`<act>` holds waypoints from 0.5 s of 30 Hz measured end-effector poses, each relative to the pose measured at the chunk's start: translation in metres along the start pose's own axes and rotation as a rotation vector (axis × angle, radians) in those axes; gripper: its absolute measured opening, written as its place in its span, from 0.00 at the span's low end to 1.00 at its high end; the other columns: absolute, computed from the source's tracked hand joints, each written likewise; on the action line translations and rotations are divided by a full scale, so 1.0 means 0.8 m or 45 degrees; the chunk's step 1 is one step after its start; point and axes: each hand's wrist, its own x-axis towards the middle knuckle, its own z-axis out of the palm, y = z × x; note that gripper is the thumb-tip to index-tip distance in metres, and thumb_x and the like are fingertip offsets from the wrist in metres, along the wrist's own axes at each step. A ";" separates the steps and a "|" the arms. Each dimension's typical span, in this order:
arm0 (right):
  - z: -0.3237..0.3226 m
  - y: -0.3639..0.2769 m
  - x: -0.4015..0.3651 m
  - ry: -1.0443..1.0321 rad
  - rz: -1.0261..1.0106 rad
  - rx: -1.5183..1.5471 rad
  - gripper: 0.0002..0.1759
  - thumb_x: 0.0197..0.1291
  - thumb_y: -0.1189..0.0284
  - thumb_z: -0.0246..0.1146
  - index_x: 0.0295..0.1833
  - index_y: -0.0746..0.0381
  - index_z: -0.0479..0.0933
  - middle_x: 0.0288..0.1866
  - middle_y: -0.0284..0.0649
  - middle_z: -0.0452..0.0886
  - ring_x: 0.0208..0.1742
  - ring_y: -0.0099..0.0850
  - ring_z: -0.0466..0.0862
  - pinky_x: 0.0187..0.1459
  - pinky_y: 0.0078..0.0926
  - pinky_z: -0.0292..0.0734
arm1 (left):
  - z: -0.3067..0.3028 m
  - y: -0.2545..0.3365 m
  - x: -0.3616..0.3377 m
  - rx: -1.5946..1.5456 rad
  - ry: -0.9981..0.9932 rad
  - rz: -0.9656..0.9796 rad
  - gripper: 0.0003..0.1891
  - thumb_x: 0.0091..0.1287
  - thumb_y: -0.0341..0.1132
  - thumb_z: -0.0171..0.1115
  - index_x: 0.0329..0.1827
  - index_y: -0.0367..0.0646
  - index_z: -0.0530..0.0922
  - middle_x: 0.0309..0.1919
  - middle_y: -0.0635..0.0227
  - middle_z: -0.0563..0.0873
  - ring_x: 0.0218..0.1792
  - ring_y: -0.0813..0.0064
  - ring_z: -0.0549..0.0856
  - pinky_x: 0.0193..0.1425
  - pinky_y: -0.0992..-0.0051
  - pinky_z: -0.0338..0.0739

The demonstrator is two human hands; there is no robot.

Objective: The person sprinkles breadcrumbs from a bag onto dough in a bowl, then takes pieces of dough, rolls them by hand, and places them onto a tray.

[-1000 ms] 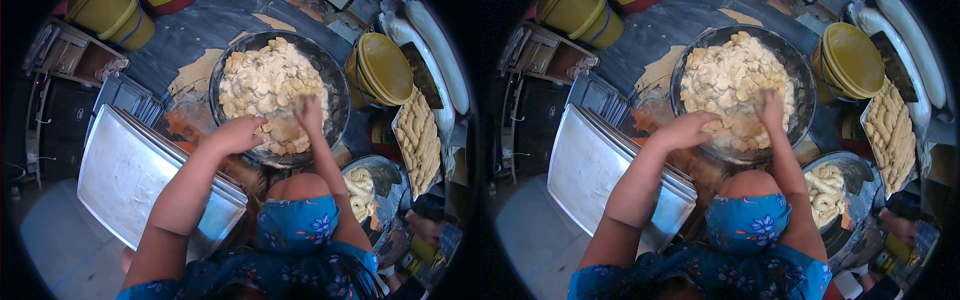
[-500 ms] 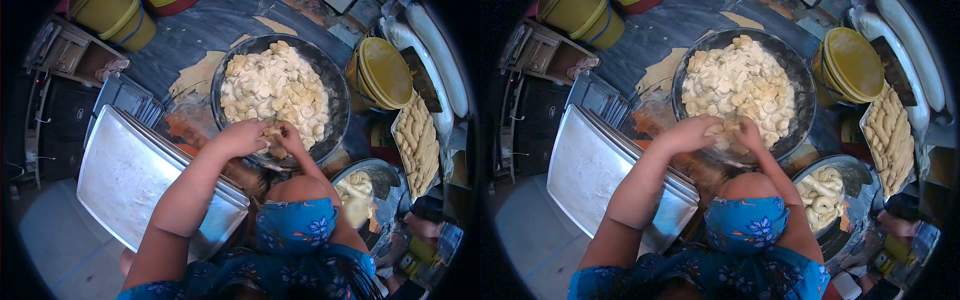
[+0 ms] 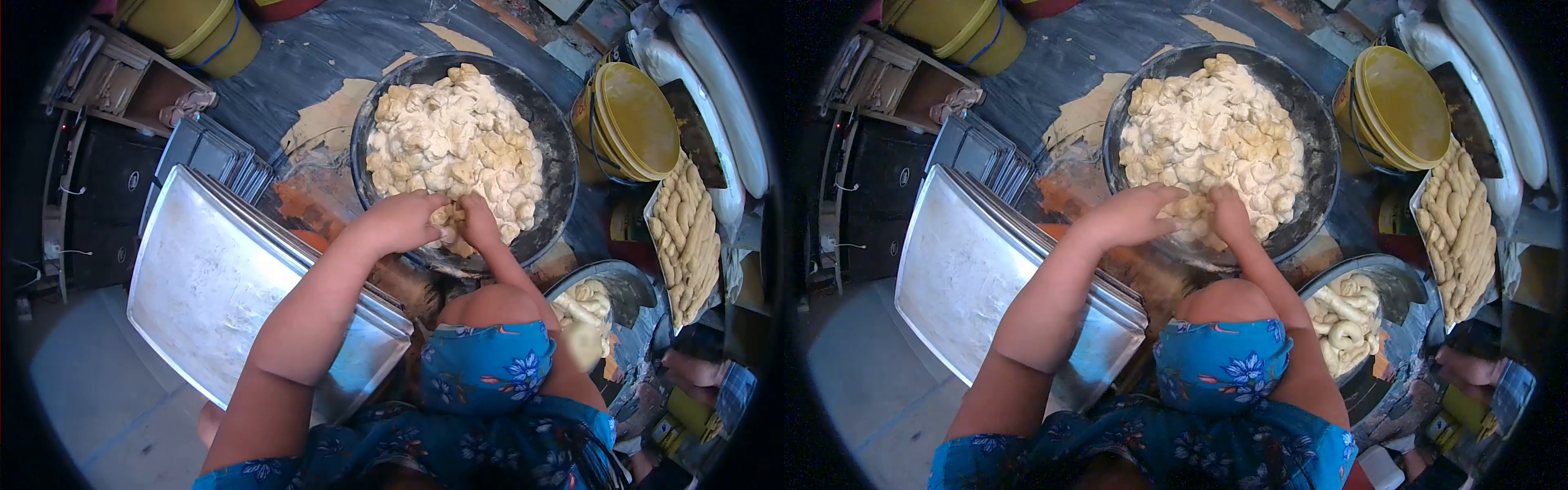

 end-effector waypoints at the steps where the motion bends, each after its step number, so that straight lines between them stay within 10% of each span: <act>1: -0.022 -0.016 -0.006 0.051 0.126 0.224 0.21 0.52 0.64 0.69 0.49 0.61 0.72 0.50 0.61 0.79 0.53 0.52 0.79 0.51 0.43 0.75 | 0.000 -0.001 0.002 0.013 0.001 -0.002 0.29 0.64 0.46 0.61 0.67 0.41 0.71 0.58 0.46 0.78 0.59 0.49 0.78 0.64 0.61 0.71; 8: -0.103 0.015 0.037 0.180 0.292 0.132 0.19 0.58 0.59 0.68 0.47 0.61 0.76 0.36 0.51 0.83 0.35 0.47 0.83 0.40 0.42 0.78 | 0.001 0.000 0.001 0.007 0.001 0.009 0.29 0.64 0.45 0.62 0.66 0.41 0.71 0.58 0.46 0.78 0.59 0.49 0.78 0.63 0.61 0.72; 15: -0.145 0.002 0.026 0.086 0.325 2.041 0.16 0.64 0.64 0.64 0.54 0.58 0.76 0.32 0.30 0.74 0.33 0.22 0.76 0.33 0.20 0.74 | 0.005 -0.005 0.004 0.003 0.017 0.020 0.29 0.64 0.44 0.62 0.66 0.41 0.71 0.57 0.46 0.79 0.58 0.49 0.78 0.63 0.61 0.72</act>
